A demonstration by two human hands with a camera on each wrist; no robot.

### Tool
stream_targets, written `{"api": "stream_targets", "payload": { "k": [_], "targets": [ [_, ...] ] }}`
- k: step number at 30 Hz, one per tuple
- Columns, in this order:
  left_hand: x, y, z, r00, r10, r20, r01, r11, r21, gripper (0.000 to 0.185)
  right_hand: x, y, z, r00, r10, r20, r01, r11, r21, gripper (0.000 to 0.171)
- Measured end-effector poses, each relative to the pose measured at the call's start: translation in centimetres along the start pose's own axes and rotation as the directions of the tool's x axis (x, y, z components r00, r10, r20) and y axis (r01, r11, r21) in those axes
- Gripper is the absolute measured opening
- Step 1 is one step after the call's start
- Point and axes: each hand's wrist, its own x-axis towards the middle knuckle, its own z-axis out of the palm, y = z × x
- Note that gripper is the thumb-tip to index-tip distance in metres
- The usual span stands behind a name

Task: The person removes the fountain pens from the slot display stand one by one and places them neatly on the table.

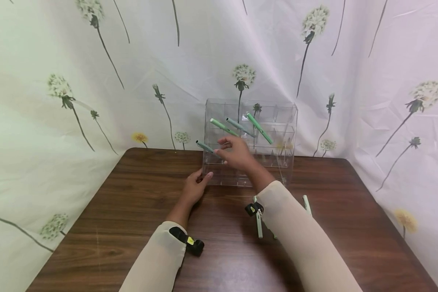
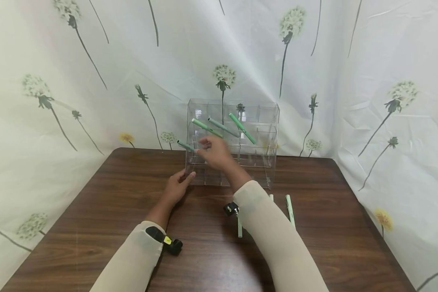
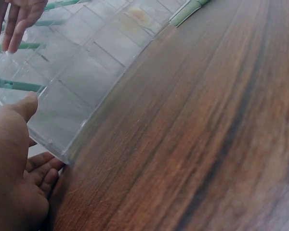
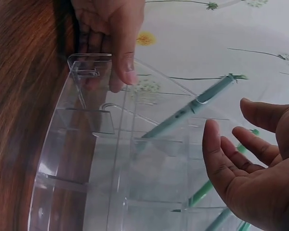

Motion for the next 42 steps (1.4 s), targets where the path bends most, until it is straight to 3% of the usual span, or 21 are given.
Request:
{"api": "stream_targets", "payload": {
  "k": [8, 17, 26, 33, 42],
  "targets": [
    [0.1, 0.0, 0.1, 1.000, 0.022, -0.018, -0.022, 1.000, 0.006, 0.051, 1.0, -0.2, 1.2, 1.000, -0.028, -0.004, 0.028, 0.999, -0.015, 0.042],
    [0.2, -0.2, 0.3, 0.997, 0.065, -0.036, -0.064, 0.998, 0.029, 0.046, 1.8, -0.3, 2.5, 0.999, 0.001, -0.052, -0.005, 0.996, -0.090, 0.038],
    [0.2, -0.3, 0.1, 0.999, 0.032, -0.023, -0.031, 0.999, 0.018, 0.048, 2.6, -0.2, 3.3, 0.997, 0.028, -0.066, -0.037, 0.989, -0.143, 0.033],
    [0.1, -0.1, 0.4, 0.997, 0.067, -0.038, -0.066, 0.998, 0.023, 0.043, 2.8, 0.4, 3.6, 0.996, 0.026, -0.080, -0.038, 0.989, -0.146, 0.031],
    [-0.1, -0.2, 0.1, 0.998, 0.049, -0.045, -0.049, 0.999, 0.016, 0.047, 3.0, 0.4, 4.0, 0.998, 0.041, -0.051, -0.048, 0.990, -0.136, 0.032]
  ]
}}
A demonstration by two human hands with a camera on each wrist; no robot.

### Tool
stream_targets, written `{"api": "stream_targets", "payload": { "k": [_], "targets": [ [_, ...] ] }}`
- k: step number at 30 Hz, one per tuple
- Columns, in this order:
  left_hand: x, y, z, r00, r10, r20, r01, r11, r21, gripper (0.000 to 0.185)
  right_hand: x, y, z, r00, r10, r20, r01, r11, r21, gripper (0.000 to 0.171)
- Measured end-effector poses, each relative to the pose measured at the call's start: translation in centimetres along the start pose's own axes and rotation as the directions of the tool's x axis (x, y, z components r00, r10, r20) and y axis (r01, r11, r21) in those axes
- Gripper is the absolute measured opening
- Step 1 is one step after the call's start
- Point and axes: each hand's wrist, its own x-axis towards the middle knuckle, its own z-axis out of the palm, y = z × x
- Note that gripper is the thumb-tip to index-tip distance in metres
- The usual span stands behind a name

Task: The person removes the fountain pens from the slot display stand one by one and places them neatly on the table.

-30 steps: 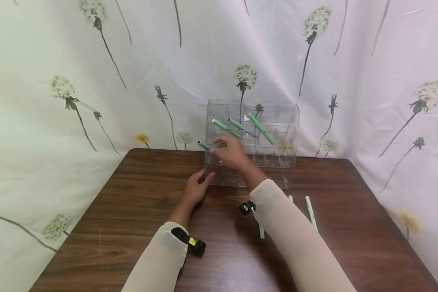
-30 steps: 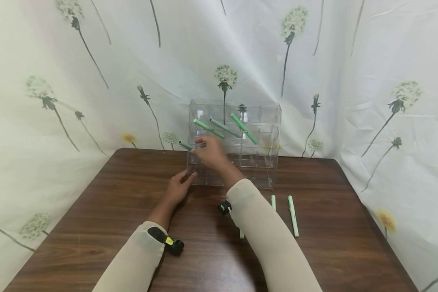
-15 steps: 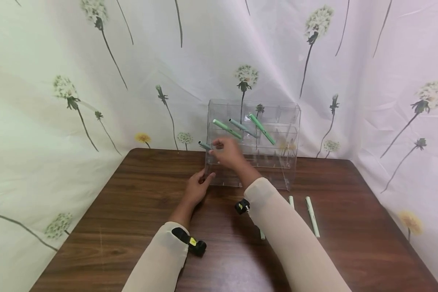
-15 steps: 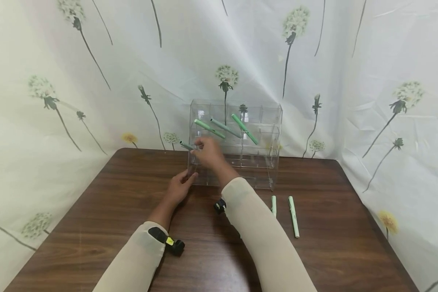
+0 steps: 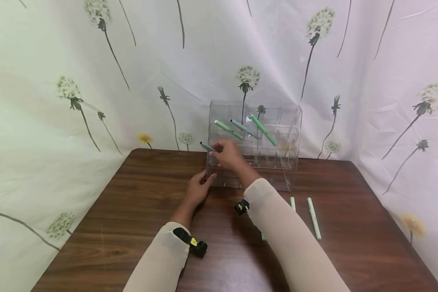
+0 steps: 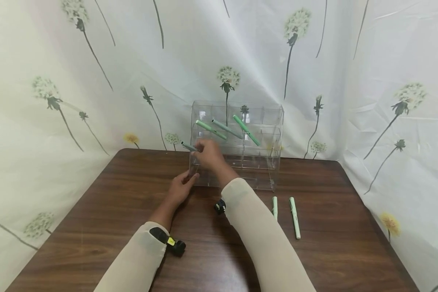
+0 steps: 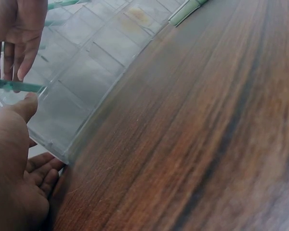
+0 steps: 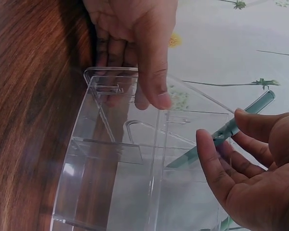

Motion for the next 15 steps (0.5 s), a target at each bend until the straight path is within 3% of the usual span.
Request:
{"api": "stream_targets", "payload": {
  "k": [15],
  "targets": [
    [0.11, 0.16, 0.09, 1.000, -0.005, -0.001, 0.005, 1.000, 0.005, 0.045, 0.41, 0.18, 0.44, 0.999, 0.044, -0.027, -0.043, 0.997, 0.057, 0.025]
  ]
}}
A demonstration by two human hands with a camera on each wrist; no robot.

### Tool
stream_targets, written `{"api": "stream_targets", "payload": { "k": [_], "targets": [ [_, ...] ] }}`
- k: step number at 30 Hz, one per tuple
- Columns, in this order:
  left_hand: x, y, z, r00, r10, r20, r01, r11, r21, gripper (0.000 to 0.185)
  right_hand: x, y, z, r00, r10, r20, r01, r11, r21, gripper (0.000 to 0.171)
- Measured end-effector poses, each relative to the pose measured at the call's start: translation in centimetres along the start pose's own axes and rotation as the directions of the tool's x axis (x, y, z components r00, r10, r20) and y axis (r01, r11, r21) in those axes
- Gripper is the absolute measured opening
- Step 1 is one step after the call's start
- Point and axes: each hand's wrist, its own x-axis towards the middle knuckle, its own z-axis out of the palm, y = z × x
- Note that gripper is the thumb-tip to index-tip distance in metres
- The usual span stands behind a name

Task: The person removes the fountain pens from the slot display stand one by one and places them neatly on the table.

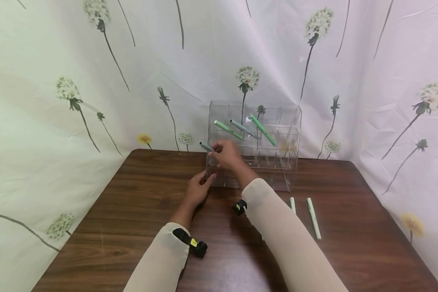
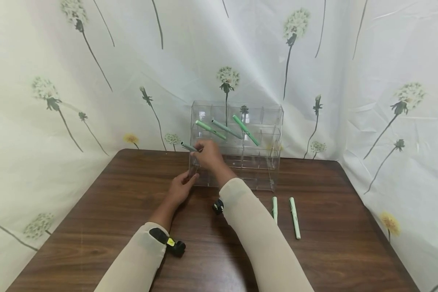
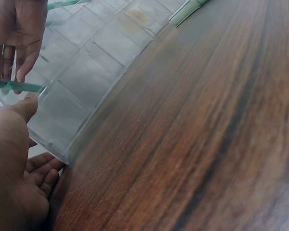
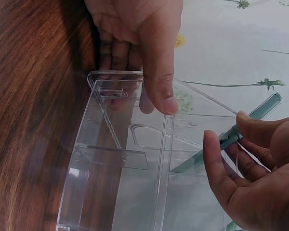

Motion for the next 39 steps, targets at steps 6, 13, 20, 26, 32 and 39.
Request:
{"api": "stream_targets", "payload": {
  "k": [6, 13, 20, 26, 32, 39],
  "targets": [
    [0.1, -0.1, -0.1, 1.000, -0.006, 0.003, 0.006, 1.000, -0.006, 0.047, -0.1, -0.3, 0.0, 0.999, -0.024, -0.033, 0.025, 0.999, 0.024, 0.023],
    [0.2, -0.3, -0.1, 1.000, -0.030, 0.005, 0.030, 1.000, 0.007, 0.048, -0.3, -0.9, -0.1, 0.991, -0.093, -0.093, 0.105, 0.985, 0.139, 0.023],
    [-0.1, -0.3, -0.1, 0.999, -0.030, 0.010, 0.030, 1.000, 0.006, 0.052, -1.1, -1.2, -0.4, 0.949, -0.250, -0.193, 0.280, 0.948, 0.148, 0.026],
    [0.0, -0.3, 0.1, 0.999, -0.041, 0.004, 0.041, 0.999, -0.015, 0.055, -2.0, -1.6, -0.9, 0.907, -0.356, -0.225, 0.391, 0.910, 0.137, 0.025],
    [0.0, -0.4, 0.2, 0.999, -0.032, 0.009, 0.032, 0.999, -0.018, 0.056, -3.0, -1.0, -1.1, 0.872, -0.439, -0.216, 0.472, 0.870, 0.140, 0.020],
    [-0.1, -0.1, -0.1, 0.999, -0.033, 0.031, 0.034, 0.999, -0.017, 0.055, -4.4, -0.6, -1.2, 0.863, -0.458, -0.214, 0.490, 0.862, 0.131, 0.020]
  ]
}}
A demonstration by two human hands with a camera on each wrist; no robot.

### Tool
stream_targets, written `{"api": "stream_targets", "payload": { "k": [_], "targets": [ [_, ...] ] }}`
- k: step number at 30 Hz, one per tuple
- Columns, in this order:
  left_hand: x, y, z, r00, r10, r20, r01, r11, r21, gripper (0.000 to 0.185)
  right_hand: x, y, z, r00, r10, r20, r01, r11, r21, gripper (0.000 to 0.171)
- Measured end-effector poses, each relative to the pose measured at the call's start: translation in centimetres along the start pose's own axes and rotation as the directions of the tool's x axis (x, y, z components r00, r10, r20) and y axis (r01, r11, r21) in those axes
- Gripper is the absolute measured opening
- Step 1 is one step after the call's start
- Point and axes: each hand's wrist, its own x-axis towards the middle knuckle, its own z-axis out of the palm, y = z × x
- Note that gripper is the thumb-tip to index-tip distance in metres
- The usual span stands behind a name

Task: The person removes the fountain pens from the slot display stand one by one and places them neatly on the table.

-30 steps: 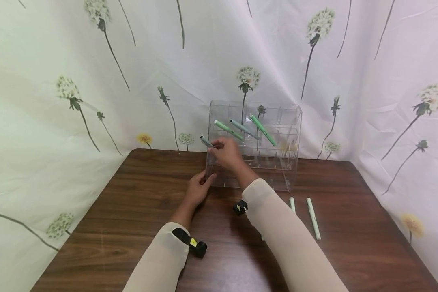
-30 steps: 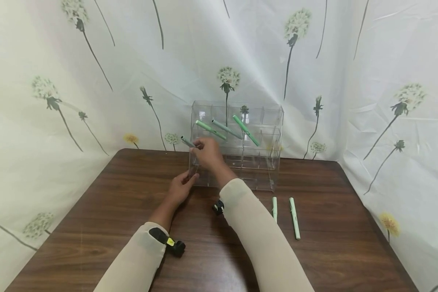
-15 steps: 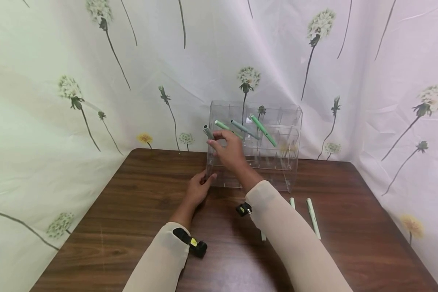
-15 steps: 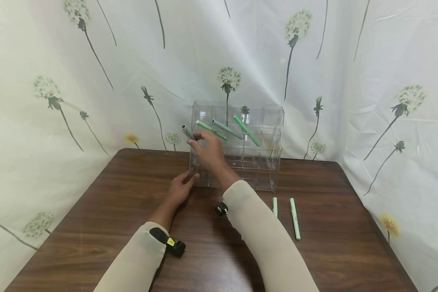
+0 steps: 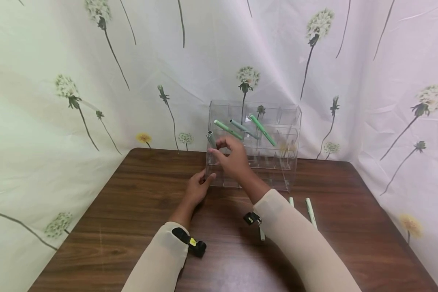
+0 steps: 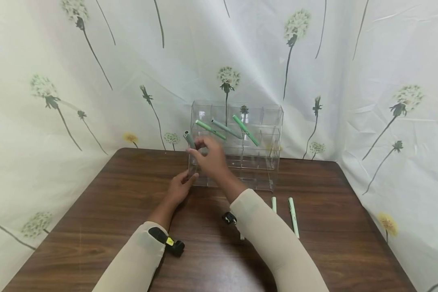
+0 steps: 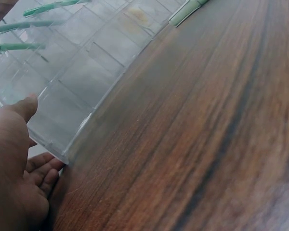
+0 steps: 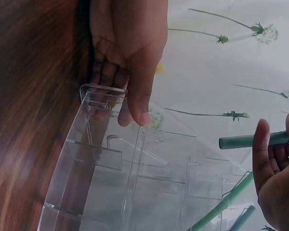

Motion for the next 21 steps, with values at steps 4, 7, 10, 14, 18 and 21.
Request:
{"api": "stream_targets", "payload": {
  "k": [4, 7, 10, 14, 18, 21],
  "targets": [
    [0.0, 0.1, -0.1, 1.000, -0.009, 0.009, 0.009, 1.000, 0.016, 0.056, -0.9, -0.4, -0.3, 0.999, 0.043, -0.003, -0.043, 0.999, -0.027, 0.025],
    [0.0, 0.0, -0.1, 1.000, -0.008, 0.014, 0.007, 0.999, 0.038, 0.056, -1.6, -0.6, -0.5, 0.999, 0.053, 0.009, -0.053, 0.997, -0.055, 0.032],
    [0.0, -0.2, -0.1, 1.000, -0.007, 0.015, 0.006, 0.998, 0.055, 0.054, -2.2, -0.7, -0.7, 0.998, 0.048, 0.033, -0.046, 0.997, -0.068, 0.052],
    [0.1, -0.3, 0.1, 1.000, -0.010, 0.006, 0.009, 0.999, 0.050, 0.052, -3.0, -0.9, -1.1, 0.996, 0.051, 0.073, -0.046, 0.997, -0.060, 0.076],
    [0.3, -0.2, 0.1, 1.000, -0.010, 0.003, 0.010, 0.999, 0.035, 0.053, -3.8, -1.0, -1.6, 0.991, 0.074, 0.109, -0.071, 0.997, -0.037, 0.074],
    [0.3, -0.2, 0.0, 1.000, -0.010, 0.003, 0.010, 0.999, 0.032, 0.054, -4.5, -1.0, -2.0, 0.987, 0.104, 0.124, -0.102, 0.995, -0.017, 0.071]
  ]
}}
